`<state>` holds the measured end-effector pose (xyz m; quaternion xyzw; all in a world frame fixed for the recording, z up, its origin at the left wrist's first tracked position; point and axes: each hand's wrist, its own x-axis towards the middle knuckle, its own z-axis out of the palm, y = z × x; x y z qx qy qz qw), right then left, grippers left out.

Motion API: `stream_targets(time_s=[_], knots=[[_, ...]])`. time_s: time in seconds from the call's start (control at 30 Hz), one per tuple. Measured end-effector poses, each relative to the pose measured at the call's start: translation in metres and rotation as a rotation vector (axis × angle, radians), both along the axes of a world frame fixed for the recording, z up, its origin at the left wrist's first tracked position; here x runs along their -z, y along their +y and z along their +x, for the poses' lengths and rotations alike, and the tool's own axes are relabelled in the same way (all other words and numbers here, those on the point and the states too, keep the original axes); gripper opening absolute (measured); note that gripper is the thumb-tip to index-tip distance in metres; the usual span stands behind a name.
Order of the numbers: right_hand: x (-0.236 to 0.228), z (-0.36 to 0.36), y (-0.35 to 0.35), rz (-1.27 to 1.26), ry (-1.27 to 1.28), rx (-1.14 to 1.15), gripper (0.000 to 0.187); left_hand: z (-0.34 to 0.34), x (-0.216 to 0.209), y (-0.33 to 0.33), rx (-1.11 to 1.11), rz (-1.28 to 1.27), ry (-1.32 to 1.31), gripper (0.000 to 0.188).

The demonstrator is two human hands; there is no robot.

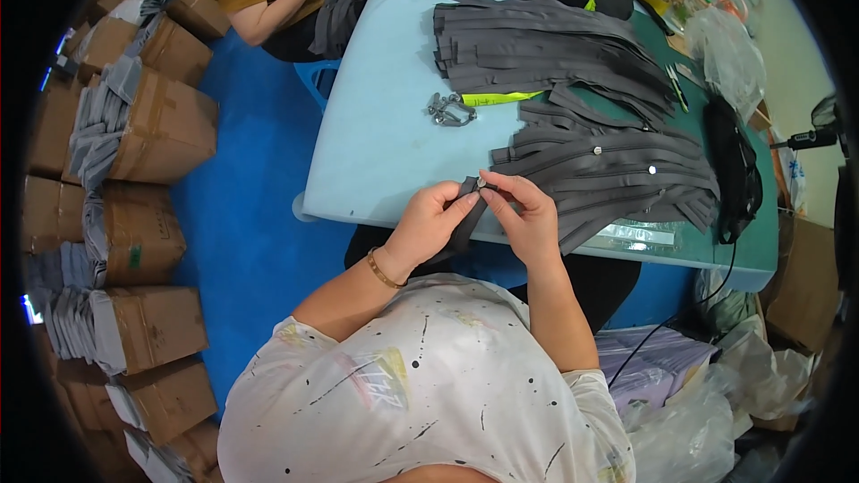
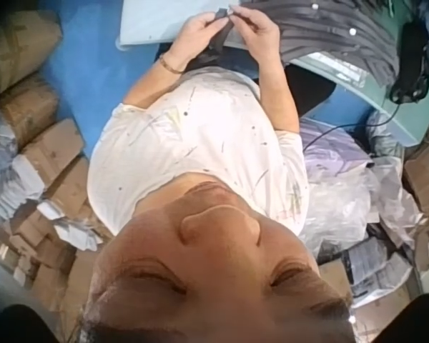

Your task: Assembling zippers by manually sliding the pullers onto the zipper tape strips.

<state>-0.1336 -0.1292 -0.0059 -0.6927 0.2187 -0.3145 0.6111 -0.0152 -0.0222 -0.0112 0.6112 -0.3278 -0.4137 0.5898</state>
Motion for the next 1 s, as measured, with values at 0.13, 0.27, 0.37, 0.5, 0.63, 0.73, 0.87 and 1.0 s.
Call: stream_targets(time_s=[0.13, 0.27, 0.37, 0.5, 0.63, 0.73, 0.87, 1.0], knots=[[0.002, 0.0, 0.0, -0.034, 0.007, 0.011, 0.026, 0.0, 0.003, 0.001, 0.002, -0.001, -0.034, 0.02], [0.004, 0.0, 0.0, -0.014, -0.004, 0.01, 0.025, 0.0, 0.005, 0.001, -0.004, -0.016, -0.061, 0.021], [0.005, -0.001, 0.0, -0.049, 0.014, 0.012, 0.024, 0.0, 0.007, 0.001, -0.011, -0.031, -0.092, 0.02], [0.004, -0.003, 0.002, -0.17, 0.047, 0.037, 0.022, 0.001, 0.007, 0.002, 0.013, -0.038, -0.216, 0.016], [0.001, -0.002, 0.004, -0.123, 0.044, 0.061, 0.02, 0.001, -0.005, 0.003, 0.036, -0.014, -0.165, 0.015], [-0.012, -0.003, 0.001, -0.117, 0.065, 0.039, 0.019, 0.0, -0.006, 0.004, 0.042, -0.064, -0.276, 0.015], [-0.008, -0.003, -0.004, -0.19, 0.073, 0.001, 0.017, -0.001, -0.006, 0.003, 0.073, -0.048, -0.293, 0.016], [-0.008, -0.008, -0.004, -0.106, 0.096, -0.003, 0.015, -0.002, -0.003, 0.004, 0.087, -0.068, -0.349, 0.015]])
